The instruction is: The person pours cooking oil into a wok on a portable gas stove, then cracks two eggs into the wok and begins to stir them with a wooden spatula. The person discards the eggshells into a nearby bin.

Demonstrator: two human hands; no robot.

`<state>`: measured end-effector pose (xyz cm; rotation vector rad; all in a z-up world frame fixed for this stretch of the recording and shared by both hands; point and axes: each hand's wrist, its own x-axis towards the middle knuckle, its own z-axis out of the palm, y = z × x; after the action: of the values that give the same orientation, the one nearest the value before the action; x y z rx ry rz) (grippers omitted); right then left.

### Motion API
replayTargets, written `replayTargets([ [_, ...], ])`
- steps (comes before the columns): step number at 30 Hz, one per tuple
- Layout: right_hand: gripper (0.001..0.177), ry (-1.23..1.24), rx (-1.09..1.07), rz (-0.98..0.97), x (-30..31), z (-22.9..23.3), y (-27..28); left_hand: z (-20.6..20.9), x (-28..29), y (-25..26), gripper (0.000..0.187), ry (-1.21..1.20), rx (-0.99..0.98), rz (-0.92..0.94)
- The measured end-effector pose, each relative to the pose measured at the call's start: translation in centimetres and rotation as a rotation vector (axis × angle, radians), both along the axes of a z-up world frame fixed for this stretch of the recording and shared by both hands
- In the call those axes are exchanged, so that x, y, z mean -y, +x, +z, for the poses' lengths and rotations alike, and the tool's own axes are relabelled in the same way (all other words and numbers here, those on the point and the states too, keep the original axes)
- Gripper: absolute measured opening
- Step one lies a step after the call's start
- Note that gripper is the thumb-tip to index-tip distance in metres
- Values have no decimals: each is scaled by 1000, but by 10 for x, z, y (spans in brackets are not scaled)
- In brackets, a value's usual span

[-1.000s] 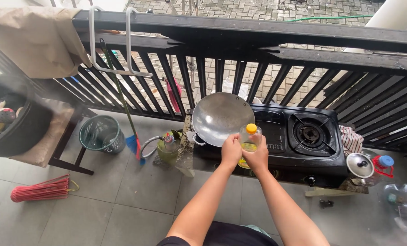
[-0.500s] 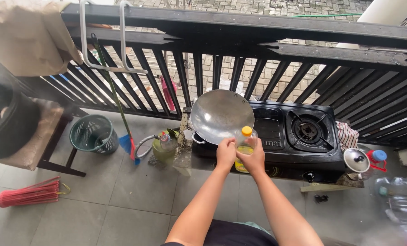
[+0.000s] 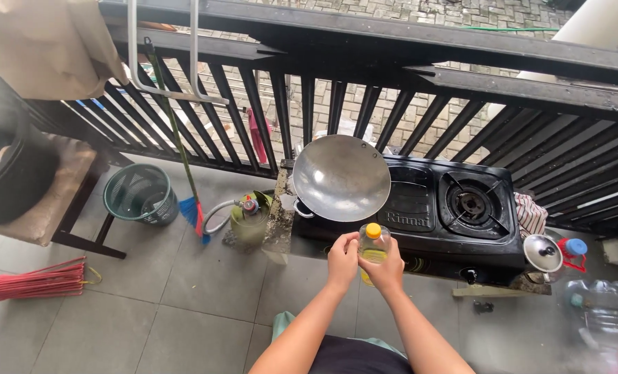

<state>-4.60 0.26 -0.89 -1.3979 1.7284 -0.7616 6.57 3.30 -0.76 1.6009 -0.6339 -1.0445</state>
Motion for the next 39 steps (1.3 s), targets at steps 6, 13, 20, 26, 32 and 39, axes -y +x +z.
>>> replayTargets([
  [6, 72, 88, -11, 4, 5, -23, -4, -27, 4, -6, 31, -31, 24, 9],
  [13, 75, 116, -34, -9, 6, -19, -8, -31, 4, -10, 32, -16, 35, -20],
  [20, 70, 101, 2, -1, 3, -23, -11, -36, 4, -11, 32, 10, 27, -19],
  [26, 68, 93, -6, 6, 2, -27, -14, -46, 6, -13, 32, 13, 17, -9],
  [32, 69, 80, -6, 9, 4, -28, -15, -54, 11, -14, 30, 0, 26, -6],
  [39, 67, 106, -15, 24, 2, -28, -12, -51, 9, -11, 31, 14, 11, 6],
])
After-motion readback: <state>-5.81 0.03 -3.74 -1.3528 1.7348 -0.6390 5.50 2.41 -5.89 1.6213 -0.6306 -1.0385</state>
